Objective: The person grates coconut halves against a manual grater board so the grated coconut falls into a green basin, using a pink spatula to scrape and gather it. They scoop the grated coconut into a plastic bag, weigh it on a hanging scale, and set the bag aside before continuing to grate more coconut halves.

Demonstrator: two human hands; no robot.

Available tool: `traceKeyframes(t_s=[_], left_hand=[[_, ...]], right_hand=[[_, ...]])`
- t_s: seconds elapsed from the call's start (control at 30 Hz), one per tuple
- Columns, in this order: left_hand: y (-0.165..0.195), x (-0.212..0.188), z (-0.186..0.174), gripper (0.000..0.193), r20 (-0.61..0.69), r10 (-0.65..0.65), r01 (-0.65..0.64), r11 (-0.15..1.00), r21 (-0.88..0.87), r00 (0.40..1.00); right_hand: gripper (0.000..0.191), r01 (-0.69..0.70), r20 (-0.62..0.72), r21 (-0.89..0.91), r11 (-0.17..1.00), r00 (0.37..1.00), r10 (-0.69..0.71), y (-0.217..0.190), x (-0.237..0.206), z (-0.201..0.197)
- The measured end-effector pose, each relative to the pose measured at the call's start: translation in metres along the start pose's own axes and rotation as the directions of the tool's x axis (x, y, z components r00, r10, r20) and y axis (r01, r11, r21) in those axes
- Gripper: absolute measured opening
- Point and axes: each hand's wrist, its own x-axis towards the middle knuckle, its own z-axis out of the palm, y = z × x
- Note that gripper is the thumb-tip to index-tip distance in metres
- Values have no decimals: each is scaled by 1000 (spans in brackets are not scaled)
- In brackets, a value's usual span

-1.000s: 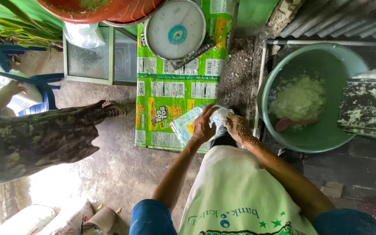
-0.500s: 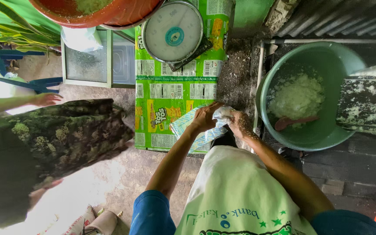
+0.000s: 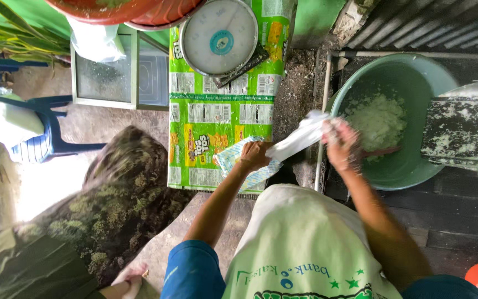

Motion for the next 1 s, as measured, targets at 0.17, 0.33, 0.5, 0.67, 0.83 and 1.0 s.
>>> traceKeyframes(t_s=[0.17,0.33,0.5,0.67,0.83,1.0], left_hand=[[-19,-13,-4,49,-27,-37,38,999,27,999],[-50,-31,0,36,-129,-120,115,992,-52,984],[-76,-46,-27,65,-144,-131,106,980,-171,981],[-66,-26,-64,79,-390,212,-287,947,-145,896],[-64,-9,-42,66,-146,211,-254,868,-427,967],[-83,-36,-14,63,-108,131,-148,974,-173,986]], right_hand=[[17,-82,198,138,987,979,54,5,26,-22],[22,-128,321,133,983,944,80,14,27,-3],[23,198,493,-204,959,867,-75,8,19,56],[37,174,718,-228,958,695,45,-22,14,95],[41,136,742,-159,978,670,28,-5,4,113],[50,118,664,-114,986,748,-12,31,-1,117]])
